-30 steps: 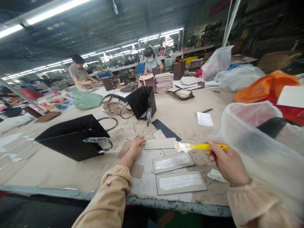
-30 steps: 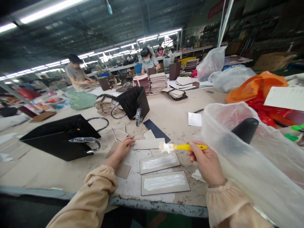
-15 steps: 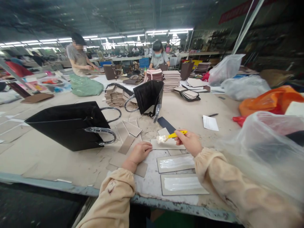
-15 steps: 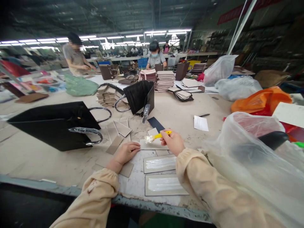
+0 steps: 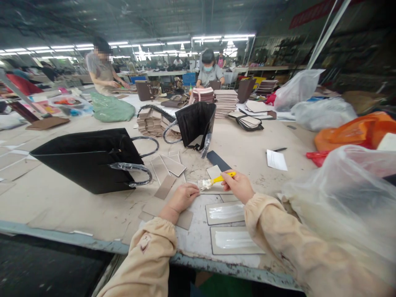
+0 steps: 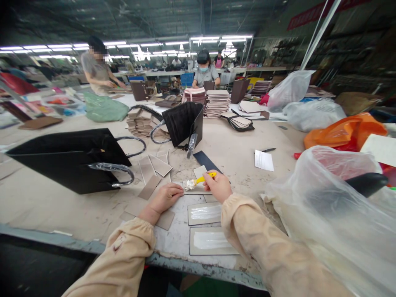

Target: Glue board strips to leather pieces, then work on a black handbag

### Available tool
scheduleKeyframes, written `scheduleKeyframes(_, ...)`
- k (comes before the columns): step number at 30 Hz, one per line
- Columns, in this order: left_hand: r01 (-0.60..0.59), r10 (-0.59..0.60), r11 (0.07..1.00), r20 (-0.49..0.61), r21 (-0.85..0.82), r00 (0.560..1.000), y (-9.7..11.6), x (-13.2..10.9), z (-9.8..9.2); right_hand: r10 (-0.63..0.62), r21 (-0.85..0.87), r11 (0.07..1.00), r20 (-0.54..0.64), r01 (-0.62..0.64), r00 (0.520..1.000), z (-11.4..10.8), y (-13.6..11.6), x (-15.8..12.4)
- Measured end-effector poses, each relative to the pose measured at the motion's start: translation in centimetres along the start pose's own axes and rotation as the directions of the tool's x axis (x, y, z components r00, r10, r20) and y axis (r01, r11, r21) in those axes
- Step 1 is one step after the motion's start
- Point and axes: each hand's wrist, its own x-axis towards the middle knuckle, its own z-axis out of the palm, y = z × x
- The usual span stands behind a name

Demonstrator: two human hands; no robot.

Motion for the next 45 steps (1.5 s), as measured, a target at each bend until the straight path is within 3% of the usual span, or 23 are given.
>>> scheduleKeyframes(8, 0.036, -0.036, 0.999, 0.006, -0.003, 0.999, -0.1, 0.0, 0.1, -0.049, -0.187, 0.981, 0.001, 0.048, 0.999, -1.1, -0.8, -0.8)
scheduleKeyframes(16, 0.053, -0.053, 0.999, -0.003, -0.008, 0.999, 0.4, 0.2, -0.4, -0.005, -0.229, 0.973, -0.154, -0.031, 0.988, -5.8, -0.1, -1.1)
scheduleKeyframes(21, 0.062, -0.062, 0.998, 0.010, -0.016, 0.998, 0.3, 0.2, -0.4, -0.032, -0.320, 0.947, -0.190, -0.031, 0.981, -8.6, 0.2, -1.4)
scheduleKeyframes(29, 0.062, -0.061, 0.998, 0.023, -0.032, 0.998, 0.3, 0.2, -0.5, -0.053, -0.368, 0.929, -0.255, -0.046, 0.966, -11.3, 0.5, -2.3)
scheduleKeyframes(32, 0.069, -0.068, 0.997, 0.036, -0.032, 0.997, 0.4, 0.2, -0.5, -0.059, -0.277, 0.961, -0.294, -0.025, 0.954, -10.7, -0.2, -2.5)
scheduleKeyframes(35, 0.069, -0.068, 0.997, 0.034, -0.027, 0.997, 0.4, 0.2, -0.5, -0.044, -0.133, 0.991, -0.289, 0.005, 0.956, -8.6, -1.4, -2.2)
scheduleKeyframes(39, 0.057, -0.056, 0.998, 0.030, -0.027, 0.998, 0.5, 0.2, -0.5, -0.031, -0.032, 0.999, -0.143, 0.027, 0.989, -4.4, -2.5, -1.6)
scheduleKeyframes(45, 0.033, -0.032, 0.999, 0.036, -0.013, 0.999, 0.5, 0.2, -0.5, -0.075, -0.090, 0.993, 0.025, 0.077, 0.997, -0.3, -2.2, -0.6)
